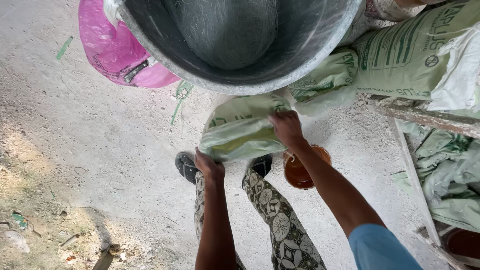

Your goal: The person fills a pink cup with water from a tap and pours it into a brown bucket. They then carry the bucket to a pile of gypsum bags, cut open a bag with a knife, and scoop the powder into the bucket.

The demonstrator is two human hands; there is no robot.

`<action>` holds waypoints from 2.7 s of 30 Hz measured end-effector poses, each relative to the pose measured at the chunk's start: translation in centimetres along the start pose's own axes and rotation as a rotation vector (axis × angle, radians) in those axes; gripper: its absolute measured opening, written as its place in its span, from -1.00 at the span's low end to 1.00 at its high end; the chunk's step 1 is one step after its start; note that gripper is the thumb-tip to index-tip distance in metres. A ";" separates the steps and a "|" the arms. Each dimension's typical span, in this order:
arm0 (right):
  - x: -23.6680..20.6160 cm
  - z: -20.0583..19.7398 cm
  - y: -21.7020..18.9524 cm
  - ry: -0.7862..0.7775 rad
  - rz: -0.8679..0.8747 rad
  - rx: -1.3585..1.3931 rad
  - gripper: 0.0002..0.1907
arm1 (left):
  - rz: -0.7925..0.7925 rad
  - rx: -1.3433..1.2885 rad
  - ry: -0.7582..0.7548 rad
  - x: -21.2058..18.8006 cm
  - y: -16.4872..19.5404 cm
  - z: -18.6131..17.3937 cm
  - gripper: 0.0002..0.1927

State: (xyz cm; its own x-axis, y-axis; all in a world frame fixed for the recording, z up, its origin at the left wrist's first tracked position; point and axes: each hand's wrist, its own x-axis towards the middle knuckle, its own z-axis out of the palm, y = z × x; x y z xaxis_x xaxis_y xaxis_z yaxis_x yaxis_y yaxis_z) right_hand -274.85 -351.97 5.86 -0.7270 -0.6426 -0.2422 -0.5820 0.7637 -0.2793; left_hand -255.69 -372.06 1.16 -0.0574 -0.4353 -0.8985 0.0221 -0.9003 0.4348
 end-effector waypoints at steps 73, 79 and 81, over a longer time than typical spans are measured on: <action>-7.9 3.9 5.8 -0.319 0.756 1.203 -0.71 | 0.499 1.184 -0.449 -2.0 2.5 -4.9 -0.76; -8.6 0.3 5.5 -0.360 0.758 1.116 -0.73 | 0.338 0.926 -0.597 -5.4 5.1 -6.8 -0.74; -9.0 -2.1 5.9 -0.313 0.684 1.258 -0.66 | 0.354 1.137 -0.487 -7.4 4.9 -8.4 -0.75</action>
State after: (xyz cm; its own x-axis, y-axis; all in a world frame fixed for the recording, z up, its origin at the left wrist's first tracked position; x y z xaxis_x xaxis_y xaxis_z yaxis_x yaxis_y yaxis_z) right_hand -272.51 -341.51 8.32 -0.5219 -0.2974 -0.7995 0.6505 0.4675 -0.5986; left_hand -246.74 -373.33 9.43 -0.5848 -0.3851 -0.7139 -0.7346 -0.1218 0.6675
